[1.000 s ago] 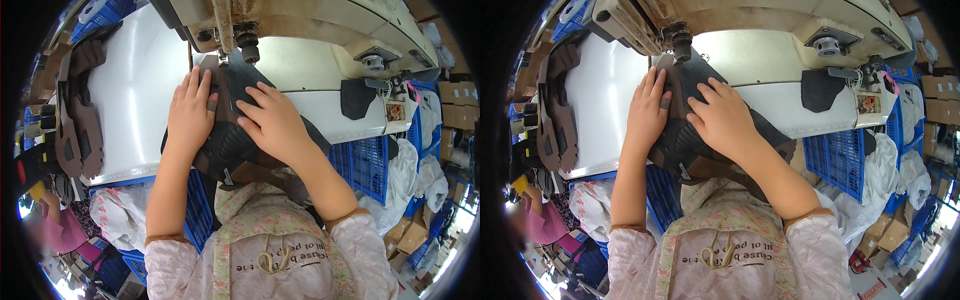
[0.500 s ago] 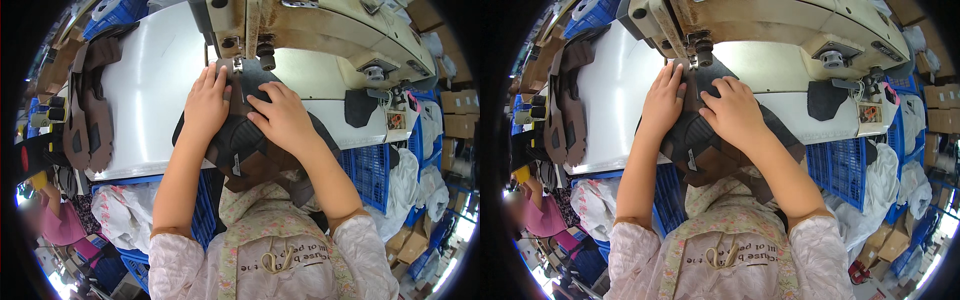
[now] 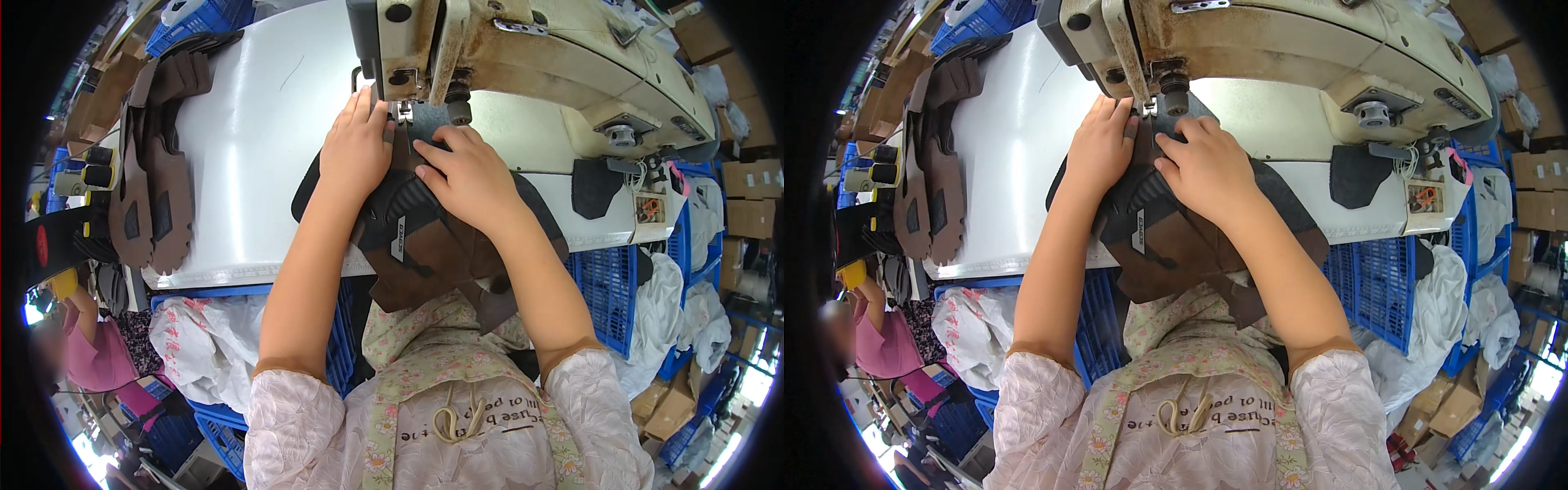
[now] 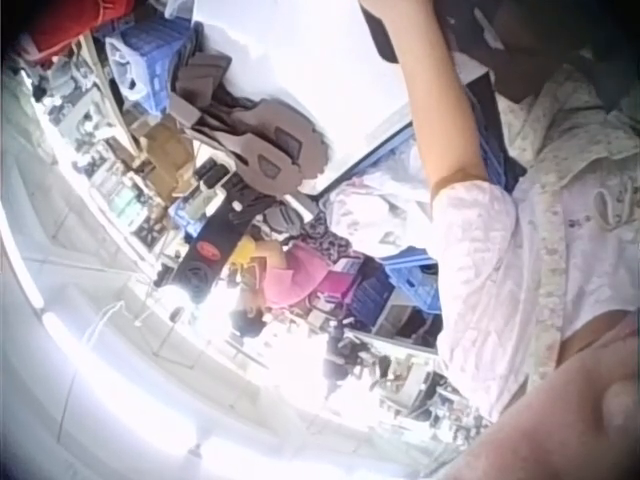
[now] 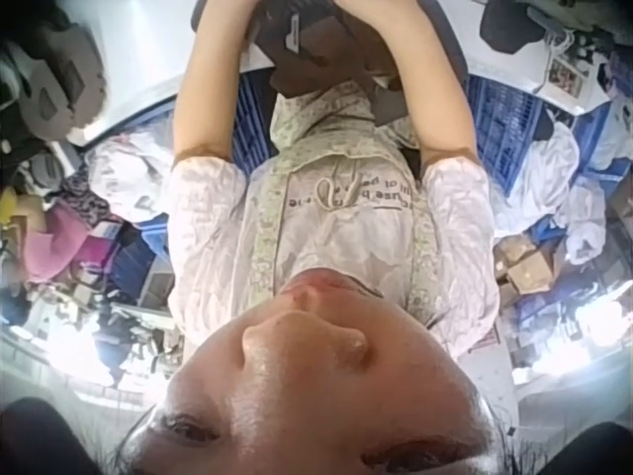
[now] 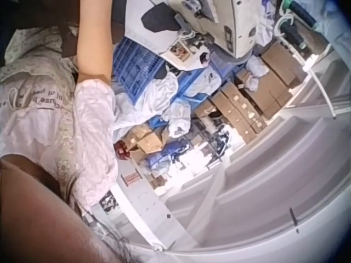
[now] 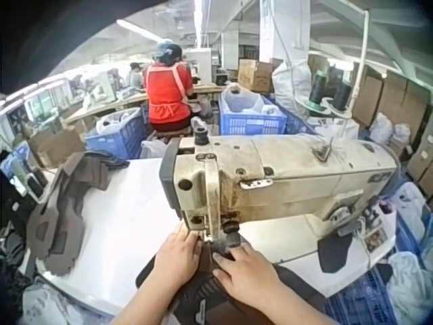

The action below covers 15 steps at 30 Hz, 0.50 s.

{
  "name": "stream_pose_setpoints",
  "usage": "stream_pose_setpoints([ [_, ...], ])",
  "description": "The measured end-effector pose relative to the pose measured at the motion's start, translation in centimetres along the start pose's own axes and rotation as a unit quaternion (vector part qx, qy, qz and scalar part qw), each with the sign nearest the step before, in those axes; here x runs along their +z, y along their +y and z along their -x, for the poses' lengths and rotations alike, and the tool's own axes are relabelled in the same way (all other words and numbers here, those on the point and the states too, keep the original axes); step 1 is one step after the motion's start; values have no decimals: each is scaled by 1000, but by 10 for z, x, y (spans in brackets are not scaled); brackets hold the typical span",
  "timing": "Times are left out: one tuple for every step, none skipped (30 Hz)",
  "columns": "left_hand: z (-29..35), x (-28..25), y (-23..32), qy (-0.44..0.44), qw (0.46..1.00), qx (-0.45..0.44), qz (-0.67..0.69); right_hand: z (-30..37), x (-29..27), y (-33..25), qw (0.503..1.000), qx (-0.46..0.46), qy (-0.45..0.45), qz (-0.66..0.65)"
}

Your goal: Using an industrial sewing machine to stitch together panels of a shoe upper.

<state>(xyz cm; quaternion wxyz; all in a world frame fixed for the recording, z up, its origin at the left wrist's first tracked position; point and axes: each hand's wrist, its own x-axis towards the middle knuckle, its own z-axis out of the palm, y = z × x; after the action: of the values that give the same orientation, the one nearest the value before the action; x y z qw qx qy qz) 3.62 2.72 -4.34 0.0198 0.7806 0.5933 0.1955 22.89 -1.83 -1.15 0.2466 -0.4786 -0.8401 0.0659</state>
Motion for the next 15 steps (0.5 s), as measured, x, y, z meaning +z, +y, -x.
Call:
stream_pose_setpoints([
  [-2, 0, 0, 0, 1000, 0, 0, 0, 3, 1, 1000, -3, 7, 4],
  [-4, -1, 0, -8, 1000, -10, 5, -1, 4, 1, 1000, -7, 14, 7],
  [-5, -1, 0, -16, 1000, -21, 9, -1, 5, 1, 1000, -6, 14, 8],
  [-6, -1, -1, -16, 1000, -21, 10, -2, 6, 1, 1000, -4, 12, 12],
  [-7, -2, -1, -14, 1000, -17, 9, -3, 6, 2, 1000, -2, 11, 17],
  [-8, -2, -2, -13, 1000, -14, 7, -4, 6, 1, 1000, -2, 10, 17],
  [-8, -2, -2, -14, 1000, -14, 7, -5, 5, 1, 1000, -3, 4, 19],
  [-9, -2, -2, -18, 1000, -18, 7, -6, 4, 1, 1000, -3, -1, 20],
  [-10, -2, -1, -22, 1000, -21, 6, -6, 4, 2, 1000, -3, -1, 20],
  [-11, -3, 0, -22, 1000, -20, 7, -7, 3, 2, 1000, 5, -12, 16],
  [-11, -4, 1, -32, 999, -26, 9, -7, 2, 3, 1000, 12, -23, 12],
  [-12, -5, 2, -40, 999, -32, 12, -7, 1, 4, 1000, 12, -22, 13],
  [-12, -5, 2, -40, 999, -31, 12, -7, 0, 4, 999, 22, -27, -21],
  [-13, -5, 2, -40, 998, -35, 17, -7, -1, 5, 997, 32, -32, -55],
  [-12, -6, 1, -40, 998, -39, 22, -7, -4, 5, 997, 32, -32, -55],
])
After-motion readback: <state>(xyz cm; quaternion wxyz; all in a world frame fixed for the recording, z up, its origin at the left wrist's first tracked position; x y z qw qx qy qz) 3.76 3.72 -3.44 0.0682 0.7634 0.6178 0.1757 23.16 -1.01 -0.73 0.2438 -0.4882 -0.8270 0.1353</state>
